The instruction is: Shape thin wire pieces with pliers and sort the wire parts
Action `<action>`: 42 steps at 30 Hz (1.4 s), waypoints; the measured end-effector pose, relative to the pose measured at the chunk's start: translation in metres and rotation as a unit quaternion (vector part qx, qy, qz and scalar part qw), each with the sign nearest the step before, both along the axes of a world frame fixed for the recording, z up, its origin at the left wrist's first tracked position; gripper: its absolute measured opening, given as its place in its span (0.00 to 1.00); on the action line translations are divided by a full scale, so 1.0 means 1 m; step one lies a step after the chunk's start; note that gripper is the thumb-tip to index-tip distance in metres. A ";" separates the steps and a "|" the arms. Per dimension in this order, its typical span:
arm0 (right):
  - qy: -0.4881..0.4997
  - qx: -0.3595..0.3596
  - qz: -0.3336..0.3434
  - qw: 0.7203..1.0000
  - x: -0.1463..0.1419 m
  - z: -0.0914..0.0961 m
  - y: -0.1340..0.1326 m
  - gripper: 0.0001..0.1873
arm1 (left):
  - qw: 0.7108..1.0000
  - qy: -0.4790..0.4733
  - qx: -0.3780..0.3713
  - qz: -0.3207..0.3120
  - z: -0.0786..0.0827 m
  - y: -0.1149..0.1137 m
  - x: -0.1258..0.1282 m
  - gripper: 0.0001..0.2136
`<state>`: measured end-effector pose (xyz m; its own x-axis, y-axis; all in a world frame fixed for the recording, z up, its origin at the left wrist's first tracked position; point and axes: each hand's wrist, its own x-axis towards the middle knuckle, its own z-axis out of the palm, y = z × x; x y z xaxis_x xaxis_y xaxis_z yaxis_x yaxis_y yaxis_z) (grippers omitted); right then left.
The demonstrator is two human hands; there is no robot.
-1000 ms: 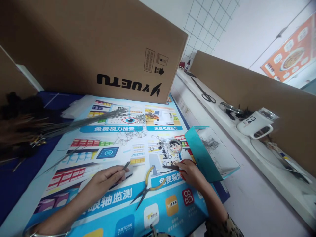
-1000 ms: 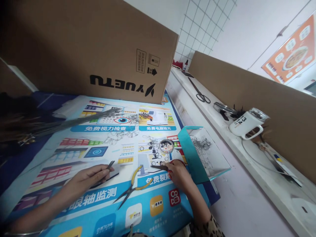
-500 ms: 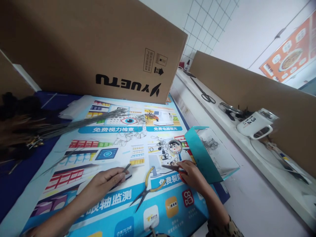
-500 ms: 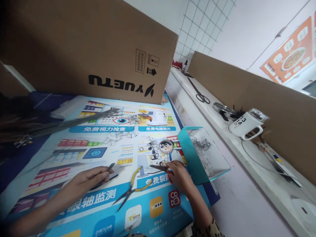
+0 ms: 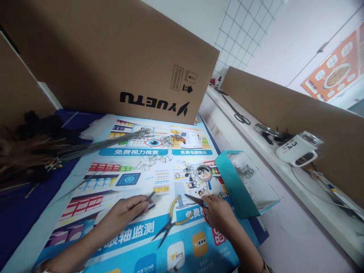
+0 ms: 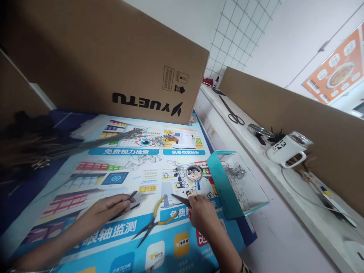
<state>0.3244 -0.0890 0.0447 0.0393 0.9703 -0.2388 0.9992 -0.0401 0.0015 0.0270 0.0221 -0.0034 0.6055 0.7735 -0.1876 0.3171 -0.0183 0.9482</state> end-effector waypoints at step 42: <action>-0.044 0.099 -0.035 0.994 -0.051 -0.025 0.055 0.16 | 0.999 0.004 0.039 -0.026 0.000 -0.001 0.002 0.16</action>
